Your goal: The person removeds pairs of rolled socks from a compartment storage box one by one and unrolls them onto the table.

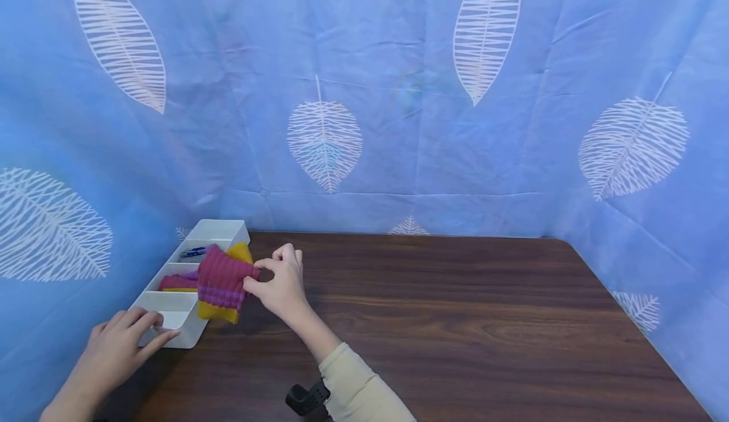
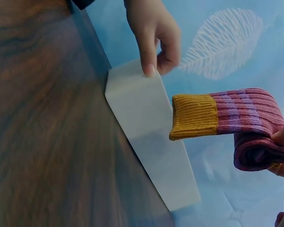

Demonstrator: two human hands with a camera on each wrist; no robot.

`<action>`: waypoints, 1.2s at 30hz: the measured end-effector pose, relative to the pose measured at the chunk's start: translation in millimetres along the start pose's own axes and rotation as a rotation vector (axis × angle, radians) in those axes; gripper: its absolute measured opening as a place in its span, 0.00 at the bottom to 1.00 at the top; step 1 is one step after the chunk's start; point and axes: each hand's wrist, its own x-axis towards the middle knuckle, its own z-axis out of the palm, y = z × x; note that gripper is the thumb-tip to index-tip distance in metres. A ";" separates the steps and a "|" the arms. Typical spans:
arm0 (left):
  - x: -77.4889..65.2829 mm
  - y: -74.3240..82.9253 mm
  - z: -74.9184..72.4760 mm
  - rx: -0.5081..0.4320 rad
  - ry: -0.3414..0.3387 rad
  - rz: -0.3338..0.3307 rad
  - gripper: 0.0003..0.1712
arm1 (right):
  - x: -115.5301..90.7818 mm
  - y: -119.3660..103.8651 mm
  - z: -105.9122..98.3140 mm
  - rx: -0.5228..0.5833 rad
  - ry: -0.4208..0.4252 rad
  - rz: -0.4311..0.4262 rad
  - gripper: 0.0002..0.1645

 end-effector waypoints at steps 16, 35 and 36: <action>-1.3 -0.8 -0.7 0.008 0.006 0.010 0.23 | -9.5 31.9 -59.3 -0.152 0.130 -0.045 0.11; 0.0 1.0 1.4 0.022 0.030 0.016 0.20 | -32.7 69.6 -153.0 -0.497 0.263 -0.127 0.08; 0.0 0.6 1.2 0.025 0.025 0.014 0.21 | -32.9 70.6 -157.4 -0.523 0.274 -0.144 0.08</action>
